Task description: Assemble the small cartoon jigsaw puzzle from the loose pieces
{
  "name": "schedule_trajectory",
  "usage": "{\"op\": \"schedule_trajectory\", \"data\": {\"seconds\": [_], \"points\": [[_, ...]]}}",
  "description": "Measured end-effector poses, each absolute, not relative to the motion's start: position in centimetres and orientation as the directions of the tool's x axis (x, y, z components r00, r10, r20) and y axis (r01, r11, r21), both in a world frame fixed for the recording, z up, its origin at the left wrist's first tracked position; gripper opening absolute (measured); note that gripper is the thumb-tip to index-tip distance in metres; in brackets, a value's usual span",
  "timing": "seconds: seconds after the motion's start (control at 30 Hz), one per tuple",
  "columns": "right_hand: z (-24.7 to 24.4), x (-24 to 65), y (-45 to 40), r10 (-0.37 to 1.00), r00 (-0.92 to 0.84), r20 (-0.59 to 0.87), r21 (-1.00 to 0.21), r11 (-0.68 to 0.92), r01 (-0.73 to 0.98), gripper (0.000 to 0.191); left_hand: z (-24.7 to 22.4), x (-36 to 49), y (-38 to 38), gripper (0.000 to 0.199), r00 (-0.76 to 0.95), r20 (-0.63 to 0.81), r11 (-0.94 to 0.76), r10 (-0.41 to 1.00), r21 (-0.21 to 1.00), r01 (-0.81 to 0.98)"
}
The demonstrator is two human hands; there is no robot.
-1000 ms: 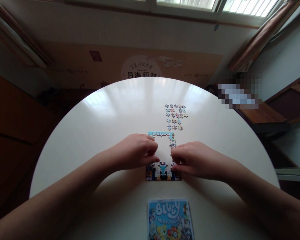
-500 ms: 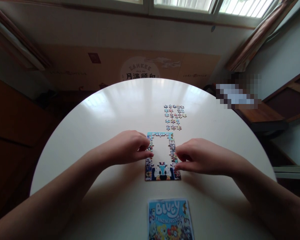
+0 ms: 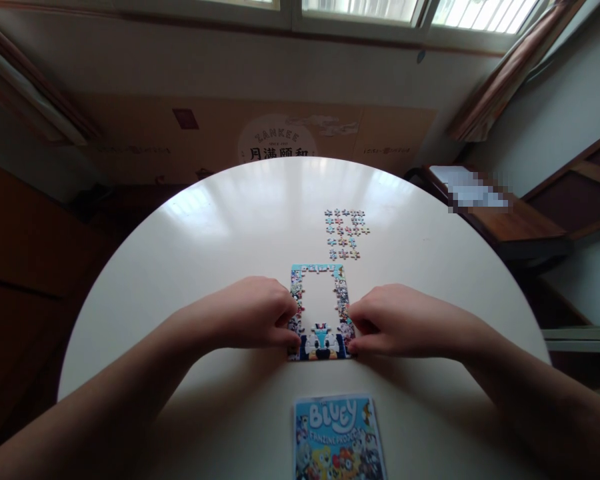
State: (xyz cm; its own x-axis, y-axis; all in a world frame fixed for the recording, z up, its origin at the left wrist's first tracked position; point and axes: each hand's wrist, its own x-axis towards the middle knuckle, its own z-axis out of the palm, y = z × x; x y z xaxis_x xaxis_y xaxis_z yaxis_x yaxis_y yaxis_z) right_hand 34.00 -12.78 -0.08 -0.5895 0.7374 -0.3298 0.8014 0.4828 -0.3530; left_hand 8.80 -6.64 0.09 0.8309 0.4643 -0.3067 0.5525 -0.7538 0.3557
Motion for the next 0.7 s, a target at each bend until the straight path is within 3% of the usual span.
{"op": "schedule_trajectory", "data": {"seconds": [0.43,0.7], "points": [[0.3,32.9,-13.1,0.782,-0.476,-0.402,-0.27,0.396,0.878,0.034,0.2,9.0,-6.8,0.029,0.798,-0.367,-0.748,0.477,0.308,0.588],[0.1,34.1,-11.9,0.774,-0.521,-0.361,-0.452,0.343,0.823,0.056,0.0,8.5,-6.4,0.033,0.814,-0.345,-0.72,0.468,0.385,0.577]]}}
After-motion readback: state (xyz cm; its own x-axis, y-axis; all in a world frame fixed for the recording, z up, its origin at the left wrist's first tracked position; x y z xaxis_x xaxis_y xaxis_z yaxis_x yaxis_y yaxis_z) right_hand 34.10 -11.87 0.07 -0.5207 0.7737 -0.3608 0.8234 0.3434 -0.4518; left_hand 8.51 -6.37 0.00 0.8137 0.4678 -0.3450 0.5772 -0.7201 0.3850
